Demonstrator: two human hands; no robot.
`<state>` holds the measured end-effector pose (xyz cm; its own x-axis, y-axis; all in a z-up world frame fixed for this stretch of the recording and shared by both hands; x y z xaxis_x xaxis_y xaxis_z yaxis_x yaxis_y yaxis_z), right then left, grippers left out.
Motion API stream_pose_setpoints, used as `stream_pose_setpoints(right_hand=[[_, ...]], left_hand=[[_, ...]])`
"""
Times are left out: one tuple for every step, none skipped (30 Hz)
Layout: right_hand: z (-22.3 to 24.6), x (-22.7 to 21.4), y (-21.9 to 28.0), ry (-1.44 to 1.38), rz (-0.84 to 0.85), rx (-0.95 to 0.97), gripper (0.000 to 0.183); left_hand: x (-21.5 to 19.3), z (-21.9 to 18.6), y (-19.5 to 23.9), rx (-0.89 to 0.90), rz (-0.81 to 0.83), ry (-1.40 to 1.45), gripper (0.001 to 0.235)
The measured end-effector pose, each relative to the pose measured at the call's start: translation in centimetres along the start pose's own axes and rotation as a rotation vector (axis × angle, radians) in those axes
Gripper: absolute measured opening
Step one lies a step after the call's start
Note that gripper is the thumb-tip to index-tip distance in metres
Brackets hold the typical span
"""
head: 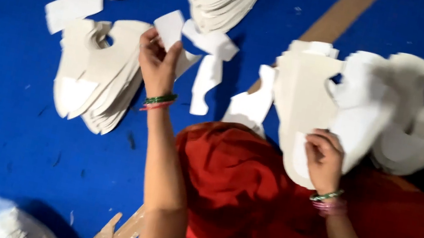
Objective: Sorting and stacking white shoe upper patterns on a factory floor.
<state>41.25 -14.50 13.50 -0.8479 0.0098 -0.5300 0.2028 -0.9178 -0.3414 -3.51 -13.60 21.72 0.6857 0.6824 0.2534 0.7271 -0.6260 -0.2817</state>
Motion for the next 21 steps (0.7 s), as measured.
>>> stream_pose_setpoints(right_hand=[[-1.1, 0.7, 0.1, -0.077, 0.071, 0.153, 0.021], [-2.1, 1.5, 0.2, -0.158, 0.142, 0.304, 0.024], [0.4, 1.1, -0.6, -0.151, 0.120, 0.311, 0.024], [3.2, 1.5, -1.4, -0.440, 0.204, 0.312, 0.034], [6.1, 2.0, -2.1, -0.730, 0.291, 0.311, 0.045], [6.0, 1.7, -2.0, -0.725, 0.270, 0.317, 0.045], [5.8, 1.5, -1.7, -0.843, 0.256, 0.386, 0.044], [5.6, 1.4, -1.5, -0.962, 0.239, 0.453, 0.044], [4.8, 0.7, -1.6, -0.957, 0.223, 0.458, 0.044], [4.1, -0.3, -1.9, -0.926, 0.164, 0.423, 0.038], [3.5, -1.1, -2.0, -0.896, 0.111, 0.391, 0.033], [2.6, -1.7, -2.3, -0.895, 0.100, 0.398, 0.033], [1.7, -1.9, -2.3, -0.777, 0.182, 0.413, 0.035], [0.8, -2.1, -2.4, -0.660, 0.264, 0.427, 0.038], [-0.6, -1.6, -1.5, -0.669, 0.259, 0.448, 0.038], [-2.2, -1.7, -0.7, -0.564, 0.141, 0.458, 0.036], [-3.7, -1.9, 0.0, -0.450, 0.029, 0.461, 0.035], [-3.4, -1.8, 0.7, -0.452, 0.029, 0.478, 0.035], [-2.7, -2.1, 0.6, -0.229, 0.028, 0.378, 0.036], [-1.9, -2.3, 0.5, -0.008, 0.030, 0.275, 0.036], [-1.3, -2.1, 0.8, -0.013, 0.027, 0.286, 0.036]], left_hand=[[3.2, -2.0, 0.7, -0.055, 0.171, 0.066, 0.033], [6.4, -4.1, 1.7, -0.109, 0.344, 0.131, 0.029], [9.0, -3.5, 3.5, -0.113, 0.365, 0.142, 0.029], [12.0, -2.7, 5.6, -0.141, 0.485, 0.101, 0.030], [14.7, -2.0, 7.9, -0.169, 0.605, 0.055, 0.032], [16.4, -1.2, 9.8, -0.174, 0.624, 0.063, 0.032], [18.2, -0.1, 12.0, -0.283, 0.686, 0.124, 0.029], [20.0, 0.9, 14.4, -0.394, 0.747, 0.183, 0.026], [19.6, 3.6, 15.6, -0.400, 0.762, 0.189, 0.026], [19.5, 6.6, 17.3, -0.470, 0.904, 0.070, 0.025], [18.9, 9.6, 19.1, -0.538, 1.041, -0.057, 0.040], [19.0, 9.5, 19.1, -0.544, 1.052, -0.056, 0.040], [18.9, 9.0, 18.8, -0.343, 1.031, -0.177, 0.030], [18.9, 8.5, 18.5, -0.141, 1.004, -0.294, 0.021], [19.1, 7.5, 17.7, -0.159, 1.017, -0.303, 0.021], [18.6, 6.8, 16.0, -0.284, 0.813, -0.303, 0.023], [18.2, 6.2, 14.5, -0.400, 0.601, -0.299, 0.025], [18.2, 5.7, 14.6, -0.414, 0.606, -0.307, 0.025], [18.9, 5.1, 14.5, -0.429, 0.672, -0.166, 0.019], [19.6, 4.4, 14.3, -0.445, 0.734, -0.023, 0.033], [19.8, 5.1, 14.8, -0.452, 0.741, -0.031, 0.033]])
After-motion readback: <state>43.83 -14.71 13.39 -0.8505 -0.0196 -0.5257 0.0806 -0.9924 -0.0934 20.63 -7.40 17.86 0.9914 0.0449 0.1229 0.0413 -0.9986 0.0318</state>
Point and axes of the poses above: each hand's wrist, its own y-axis away from the middle knuckle, its own x-axis out of the palm, z = x × y, the point moved 5 cm from there along -y, towards the middle knuckle, and after that the axes turned 6 degrees about y, right-handed, at the moved point
